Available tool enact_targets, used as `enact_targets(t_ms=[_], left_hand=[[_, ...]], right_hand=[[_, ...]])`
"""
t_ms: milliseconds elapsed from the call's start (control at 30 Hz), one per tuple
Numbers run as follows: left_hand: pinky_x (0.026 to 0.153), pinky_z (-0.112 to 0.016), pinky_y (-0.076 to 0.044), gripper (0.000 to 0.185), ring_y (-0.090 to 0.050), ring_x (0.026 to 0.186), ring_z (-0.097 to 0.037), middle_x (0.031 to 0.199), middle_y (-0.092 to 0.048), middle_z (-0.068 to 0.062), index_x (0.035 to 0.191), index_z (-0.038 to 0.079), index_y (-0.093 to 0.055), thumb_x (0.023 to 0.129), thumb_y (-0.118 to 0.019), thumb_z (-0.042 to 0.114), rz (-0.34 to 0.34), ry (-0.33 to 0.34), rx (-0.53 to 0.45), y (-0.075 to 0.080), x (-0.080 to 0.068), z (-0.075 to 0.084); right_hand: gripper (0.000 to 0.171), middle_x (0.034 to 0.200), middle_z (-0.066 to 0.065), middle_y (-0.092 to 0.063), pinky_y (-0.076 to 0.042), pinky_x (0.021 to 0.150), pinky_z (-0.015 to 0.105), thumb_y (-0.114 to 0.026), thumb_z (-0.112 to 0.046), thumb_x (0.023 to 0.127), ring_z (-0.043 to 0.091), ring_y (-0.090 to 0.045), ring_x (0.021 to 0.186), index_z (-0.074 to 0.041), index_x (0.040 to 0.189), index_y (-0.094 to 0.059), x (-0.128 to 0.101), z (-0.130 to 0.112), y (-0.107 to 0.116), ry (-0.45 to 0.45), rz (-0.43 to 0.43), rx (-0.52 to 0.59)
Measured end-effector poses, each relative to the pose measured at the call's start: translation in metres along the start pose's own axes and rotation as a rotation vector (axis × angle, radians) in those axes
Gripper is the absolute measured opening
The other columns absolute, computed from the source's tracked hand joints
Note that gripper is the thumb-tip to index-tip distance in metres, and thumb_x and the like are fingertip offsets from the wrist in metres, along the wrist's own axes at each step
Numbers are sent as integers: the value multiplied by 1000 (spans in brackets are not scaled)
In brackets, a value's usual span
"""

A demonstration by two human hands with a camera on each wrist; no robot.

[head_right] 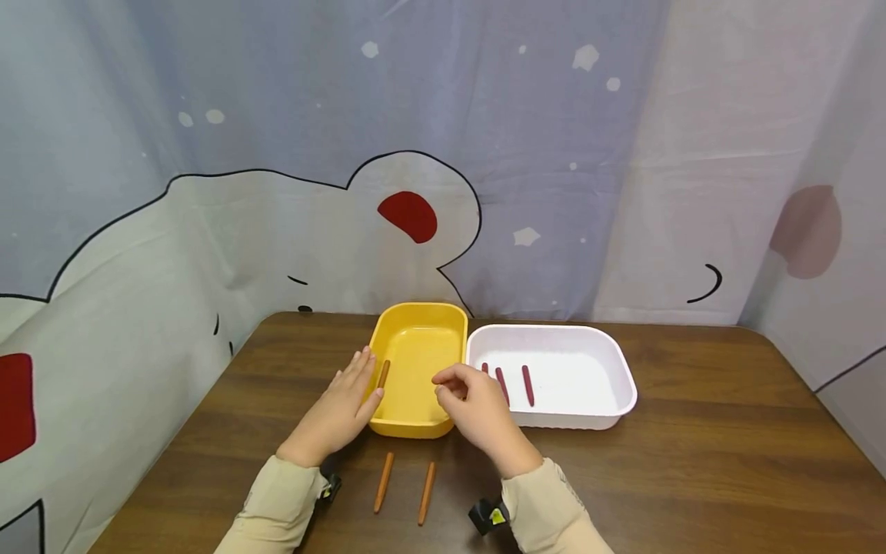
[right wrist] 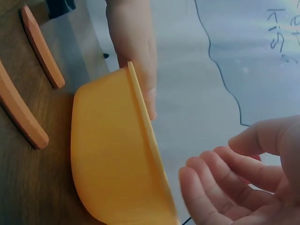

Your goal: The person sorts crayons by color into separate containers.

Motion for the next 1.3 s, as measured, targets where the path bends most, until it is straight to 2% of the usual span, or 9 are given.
enact_targets(t_ms=[300, 567, 733, 1000, 1133, 1300], left_hand=[[121, -57, -21, 65, -17, 154, -32, 166, -20, -18, 157, -3, -30, 110, -42, 39, -8, 2, 25, -2, 1, -1], [122, -56, -20, 65, -17, 154, -31, 165, -21, -18, 156, -4, -33, 110, -41, 41, -5, 1, 51, -4, 1, -2], [122, -56, -19, 65, -17, 154, -31, 165, -21, -18, 155, -4, -34, 109, -42, 41, -5, 7, 52, -3, 2, -1], [122, -56, -19, 65, -18, 154, -31, 165, -22, -18, 155, -4, -35, 109, -41, 42, -6, 2, 70, -1, 1, 0], [122, -57, -19, 65, -18, 154, -31, 165, -22, -18, 155, -4, -35, 109, -41, 42, -4, -3, 87, 0, 1, 1], [122, -56, -19, 65, -18, 154, -31, 165, -23, -18, 155, -4, -35, 109, -42, 42, -5, -2, 81, -1, 1, 1]], right_hand=[[8, 82, -3, -68, -50, 66, 24, -68, -8, 92, 9, -59, 72, -3, 95, -73, -16, -7, 4, 42, -96, -161], [8, 73, -5, -62, -47, 62, 25, -71, -11, 90, 9, -54, 68, -8, 83, -71, -23, -7, -7, 14, -235, -262], [12, 71, -5, -62, -45, 59, 26, -75, -13, 87, 9, -51, 65, -9, 78, -70, -26, -3, -14, 37, -283, -352], [14, 68, -4, -61, -44, 54, 29, -75, -9, 82, 11, -50, 60, -10, 71, -67, -34, 6, -27, -26, -355, -421], [20, 62, -6, -56, -41, 50, 28, -76, -9, 81, 9, -47, 55, -11, 66, -63, -37, 8, -34, -47, -353, -436], [40, 47, -13, -39, -30, 43, 22, -76, -10, 80, 5, -37, 45, -16, 50, -49, -41, 12, -44, -62, -349, -451]])
Point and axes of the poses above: each hand's wrist, its own x-axis towards the middle knuckle, its own y-axis out of the back of the hand, z = x × y, the point moved 3 cm from there along x, towards the middle knuckle
